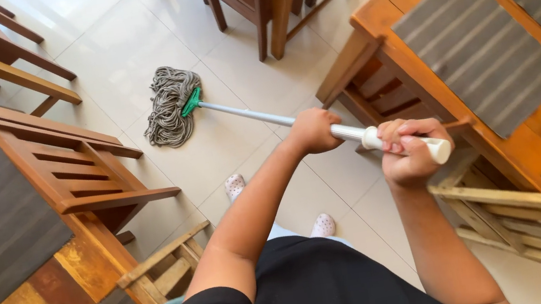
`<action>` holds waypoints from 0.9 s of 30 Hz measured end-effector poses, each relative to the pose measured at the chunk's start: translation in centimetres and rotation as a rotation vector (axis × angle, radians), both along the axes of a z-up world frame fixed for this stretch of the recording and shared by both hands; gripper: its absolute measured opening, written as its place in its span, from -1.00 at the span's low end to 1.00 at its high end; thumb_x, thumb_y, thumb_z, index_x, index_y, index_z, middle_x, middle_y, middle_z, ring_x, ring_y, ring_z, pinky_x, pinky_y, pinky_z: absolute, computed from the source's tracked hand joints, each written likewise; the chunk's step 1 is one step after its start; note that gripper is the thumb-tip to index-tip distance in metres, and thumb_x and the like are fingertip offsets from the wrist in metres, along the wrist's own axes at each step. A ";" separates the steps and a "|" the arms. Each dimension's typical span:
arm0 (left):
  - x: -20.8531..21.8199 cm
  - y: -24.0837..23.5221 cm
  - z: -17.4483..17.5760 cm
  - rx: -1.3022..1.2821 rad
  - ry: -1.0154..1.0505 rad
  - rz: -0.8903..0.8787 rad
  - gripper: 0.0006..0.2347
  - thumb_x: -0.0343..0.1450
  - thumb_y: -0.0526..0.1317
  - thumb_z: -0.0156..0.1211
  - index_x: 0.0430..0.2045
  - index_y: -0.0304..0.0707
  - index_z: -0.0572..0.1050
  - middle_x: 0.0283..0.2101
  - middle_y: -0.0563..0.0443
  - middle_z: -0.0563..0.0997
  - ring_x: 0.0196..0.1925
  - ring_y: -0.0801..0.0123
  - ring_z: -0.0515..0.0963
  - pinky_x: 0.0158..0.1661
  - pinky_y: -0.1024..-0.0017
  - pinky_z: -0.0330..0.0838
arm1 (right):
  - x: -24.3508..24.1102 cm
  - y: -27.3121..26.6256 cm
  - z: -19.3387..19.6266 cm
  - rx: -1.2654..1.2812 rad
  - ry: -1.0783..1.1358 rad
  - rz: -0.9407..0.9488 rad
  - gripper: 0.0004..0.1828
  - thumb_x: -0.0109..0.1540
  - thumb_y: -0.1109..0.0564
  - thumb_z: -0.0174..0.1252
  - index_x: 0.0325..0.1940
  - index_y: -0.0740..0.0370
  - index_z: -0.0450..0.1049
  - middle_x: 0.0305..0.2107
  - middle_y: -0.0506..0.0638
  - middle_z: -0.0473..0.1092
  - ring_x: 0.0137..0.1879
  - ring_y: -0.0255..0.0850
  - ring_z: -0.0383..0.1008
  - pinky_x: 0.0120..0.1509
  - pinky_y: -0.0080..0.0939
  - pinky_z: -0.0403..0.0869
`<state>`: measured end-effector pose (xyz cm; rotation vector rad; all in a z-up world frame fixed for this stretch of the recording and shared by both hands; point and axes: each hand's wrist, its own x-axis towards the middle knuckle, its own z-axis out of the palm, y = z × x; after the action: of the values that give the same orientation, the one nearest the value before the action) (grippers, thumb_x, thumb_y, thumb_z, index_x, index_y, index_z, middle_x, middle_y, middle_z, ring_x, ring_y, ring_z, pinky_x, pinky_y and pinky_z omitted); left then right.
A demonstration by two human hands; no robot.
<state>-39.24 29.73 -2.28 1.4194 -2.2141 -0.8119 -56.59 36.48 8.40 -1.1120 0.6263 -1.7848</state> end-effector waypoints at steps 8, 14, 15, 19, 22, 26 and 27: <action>17.7 -5.6 -5.0 -0.116 -0.019 0.145 -0.86 0.13 -0.11 0.29 -0.77 -0.09 0.50 -0.59 -0.11 0.57 -0.44 -0.09 0.57 -0.38 0.05 0.46 | 16.5 -6.3 -3.1 0.044 0.009 0.164 -0.90 0.11 0.34 -0.13 -0.33 0.37 0.29 -0.60 0.08 0.23 -0.49 -0.20 0.22 -0.09 -0.01 0.47; 27.6 -7.7 -3.4 -0.042 -0.060 0.251 -0.84 0.14 -0.13 0.29 -0.77 -0.12 0.46 -0.61 -0.13 0.55 -0.46 -0.08 0.56 -0.39 0.08 0.45 | 25.5 -9.8 -1.6 0.049 0.089 0.289 -0.87 0.15 0.36 -0.14 -0.31 0.42 0.34 -0.56 0.10 0.27 -0.41 -0.17 0.28 0.05 0.02 0.51; 28.3 -7.8 -3.2 -0.050 -0.046 0.258 -0.84 0.14 -0.13 0.30 -0.78 -0.13 0.45 -0.61 -0.12 0.55 -0.46 -0.07 0.56 -0.40 0.08 0.45 | 26.1 -10.1 -1.1 0.050 0.110 0.305 -0.85 0.15 0.37 -0.15 -0.30 0.43 0.35 -0.57 0.10 0.28 -0.41 -0.17 0.27 0.04 0.01 0.51; 29.2 -9.0 -2.7 -0.082 -0.040 0.304 -0.84 0.13 -0.15 0.28 -0.79 -0.14 0.44 -0.62 -0.12 0.54 -0.46 -0.07 0.56 -0.41 0.09 0.44 | 27.1 -11.8 0.5 0.050 0.124 0.340 -0.83 0.15 0.37 -0.17 -0.29 0.45 0.36 -0.57 0.10 0.28 -0.40 -0.17 0.29 0.06 0.00 0.52; 27.1 -10.2 -2.8 -0.076 -0.038 0.332 -0.85 0.13 -0.14 0.27 -0.78 -0.14 0.45 -0.62 -0.11 0.54 -0.45 -0.07 0.56 -0.40 0.09 0.45 | 25.0 -13.4 0.4 0.047 0.146 0.359 -0.84 0.16 0.37 -0.16 -0.29 0.46 0.36 -0.55 0.11 0.29 -0.40 -0.18 0.29 0.07 0.01 0.52; 21.4 -11.7 -3.1 -0.098 -0.052 0.340 -0.88 0.13 -0.11 0.27 -0.75 -0.08 0.52 -0.59 -0.11 0.57 -0.44 -0.08 0.58 -0.39 0.06 0.47 | 19.4 -15.8 0.4 0.092 0.104 0.363 -0.88 0.14 0.34 -0.10 -0.31 0.45 0.34 -0.55 0.11 0.27 -0.40 -0.15 0.30 0.08 0.05 0.53; 19.3 -11.4 -3.1 -0.079 -0.057 0.348 -0.88 0.12 -0.10 0.28 -0.73 -0.06 0.54 -0.59 -0.11 0.58 -0.42 -0.08 0.59 -0.39 0.05 0.48 | 17.4 -15.8 0.7 0.105 0.107 0.364 -0.89 0.13 0.32 -0.09 -0.32 0.43 0.33 -0.56 0.11 0.27 -0.41 -0.15 0.29 0.06 0.05 0.53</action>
<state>-19.95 18.35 -5.39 1.7395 -1.9334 -0.5642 -39.15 20.63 9.14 -1.1715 0.5350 -1.3747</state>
